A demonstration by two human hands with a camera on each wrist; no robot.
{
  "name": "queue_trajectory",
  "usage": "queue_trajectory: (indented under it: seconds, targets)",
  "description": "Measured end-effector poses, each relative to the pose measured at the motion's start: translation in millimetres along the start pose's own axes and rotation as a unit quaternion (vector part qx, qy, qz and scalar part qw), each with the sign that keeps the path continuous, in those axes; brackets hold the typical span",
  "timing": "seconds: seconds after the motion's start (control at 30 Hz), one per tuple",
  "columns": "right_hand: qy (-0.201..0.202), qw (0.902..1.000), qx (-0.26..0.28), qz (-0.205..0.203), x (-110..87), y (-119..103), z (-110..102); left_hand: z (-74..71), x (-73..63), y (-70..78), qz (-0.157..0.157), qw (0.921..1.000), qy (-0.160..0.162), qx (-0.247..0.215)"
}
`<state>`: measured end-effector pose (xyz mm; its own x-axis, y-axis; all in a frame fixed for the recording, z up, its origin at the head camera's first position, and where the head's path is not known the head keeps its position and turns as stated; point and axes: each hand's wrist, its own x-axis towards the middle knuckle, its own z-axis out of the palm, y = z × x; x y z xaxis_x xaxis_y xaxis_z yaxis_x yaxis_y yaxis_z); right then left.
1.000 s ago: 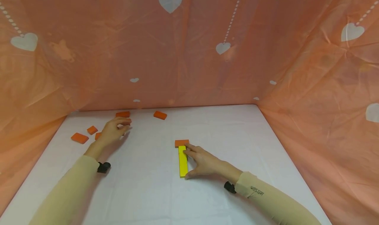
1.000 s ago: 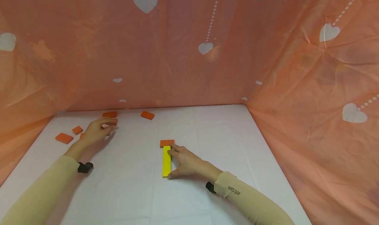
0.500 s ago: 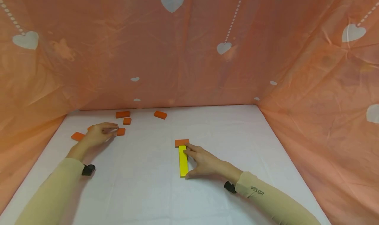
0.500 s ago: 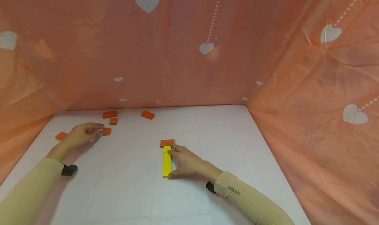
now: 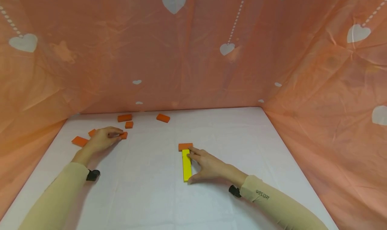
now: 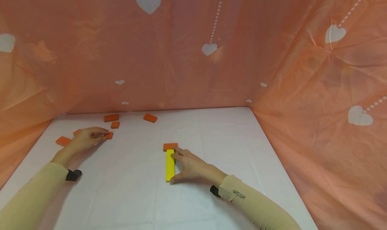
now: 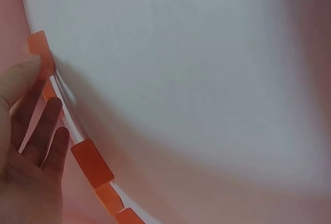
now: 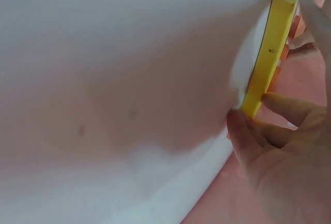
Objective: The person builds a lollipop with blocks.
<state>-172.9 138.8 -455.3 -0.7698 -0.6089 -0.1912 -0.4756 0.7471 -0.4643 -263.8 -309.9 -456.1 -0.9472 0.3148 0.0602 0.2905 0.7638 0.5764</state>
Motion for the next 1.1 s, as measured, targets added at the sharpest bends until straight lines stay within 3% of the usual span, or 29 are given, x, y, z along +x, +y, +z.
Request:
queue_trajectory:
  seconds: [0.47, 0.6, 0.8, 0.97, 1.1]
  targets:
    - [0.019, 0.9998, -0.003, 0.007, -0.4, -0.6, 2.8, 4.4, -1.5, 1.0, -0.013, 0.9998, 0.007, -0.016]
    - [0.019, 0.9998, -0.003, 0.008, -0.5, -1.0, 3.2, 8.4, -2.8, 3.8, 0.003, 0.9995, 0.020, -0.024]
    - [0.017, 0.9998, -0.003, 0.010, -0.1, -0.7, 3.7, 15.8, 2.2, 21.1, 0.047, 0.9969, 0.062, -0.012]
    - [0.016, 0.9998, -0.006, 0.012, 0.8, 0.6, 5.2, 22.0, 9.2, 42.2, 0.038, 0.9967, 0.054, -0.047]
    - [0.014, 0.9998, -0.006, 0.013, 0.5, 0.3, 5.0, 30.9, 18.3, 55.3, 0.061, 0.9940, 0.063, -0.066]
